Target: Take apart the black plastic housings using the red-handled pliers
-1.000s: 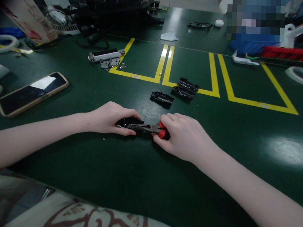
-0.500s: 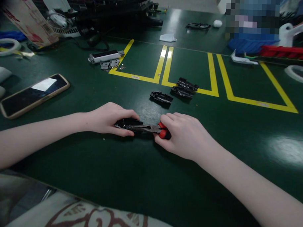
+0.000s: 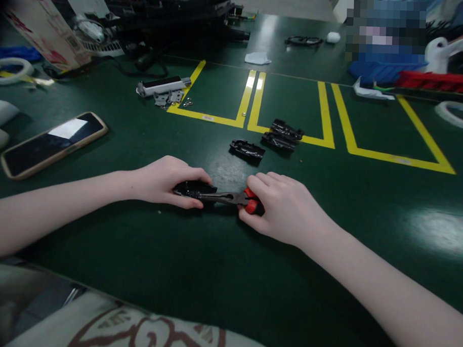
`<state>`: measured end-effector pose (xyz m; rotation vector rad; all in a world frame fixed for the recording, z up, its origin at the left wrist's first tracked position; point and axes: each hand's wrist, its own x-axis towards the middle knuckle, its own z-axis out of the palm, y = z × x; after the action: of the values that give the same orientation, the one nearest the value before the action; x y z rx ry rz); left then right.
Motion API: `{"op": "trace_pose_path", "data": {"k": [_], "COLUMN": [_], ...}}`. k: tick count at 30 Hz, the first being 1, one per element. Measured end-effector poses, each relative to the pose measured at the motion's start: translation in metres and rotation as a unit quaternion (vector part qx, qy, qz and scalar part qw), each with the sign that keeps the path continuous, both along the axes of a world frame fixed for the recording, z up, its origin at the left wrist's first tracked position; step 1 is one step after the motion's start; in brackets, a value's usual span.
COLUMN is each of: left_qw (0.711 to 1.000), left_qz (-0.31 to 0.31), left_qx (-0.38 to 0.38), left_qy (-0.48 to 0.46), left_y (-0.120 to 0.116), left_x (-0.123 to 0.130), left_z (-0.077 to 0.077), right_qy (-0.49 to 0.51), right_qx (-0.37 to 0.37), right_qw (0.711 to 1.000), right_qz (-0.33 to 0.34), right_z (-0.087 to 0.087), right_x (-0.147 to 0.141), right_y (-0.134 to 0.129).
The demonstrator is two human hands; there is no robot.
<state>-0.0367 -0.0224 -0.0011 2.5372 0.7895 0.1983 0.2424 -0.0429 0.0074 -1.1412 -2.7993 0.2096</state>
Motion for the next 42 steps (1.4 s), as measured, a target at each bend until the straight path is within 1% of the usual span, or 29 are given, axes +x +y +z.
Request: {"op": "trace_pose_path", "data": {"k": [4, 13, 23, 30, 34, 39, 42], "left_qw": [1.000, 1.000, 0.997, 0.995, 0.996, 0.999, 0.999], "left_qz": [0.005, 0.003, 0.007, 0.005, 0.004, 0.018, 0.025], "left_qx": [-0.003, 0.014, 0.078, 0.095, 0.089, 0.033, 0.030], "left_qy": [0.007, 0.004, 0.009, 0.008, 0.003, -0.019, -0.014], "left_y": [0.000, 0.000, -0.004, -0.004, -0.004, -0.008, -0.010], "left_x": [0.000, 0.002, 0.004, 0.004, 0.004, 0.005, 0.007], "left_z": [0.001, -0.001, -0.004, -0.006, -0.005, -0.001, -0.001], "right_qy": [0.009, 0.001, -0.004, 0.002, 0.006, 0.016, 0.019], "right_qx": [0.015, 0.011, 0.039, 0.046, 0.031, -0.002, -0.008], "right_qw": [1.000, 1.000, 0.999, 0.999, 0.999, 1.000, 1.000], "right_qz": [0.007, -0.007, 0.009, 0.019, 0.020, 0.007, 0.001], "right_z": [-0.003, -0.001, -0.003, -0.004, 0.000, 0.003, 0.003], "right_x": [0.001, -0.003, -0.002, -0.002, -0.002, -0.001, -0.001], "right_y": [0.000, -0.002, -0.002, -0.002, -0.001, -0.002, -0.004]}}
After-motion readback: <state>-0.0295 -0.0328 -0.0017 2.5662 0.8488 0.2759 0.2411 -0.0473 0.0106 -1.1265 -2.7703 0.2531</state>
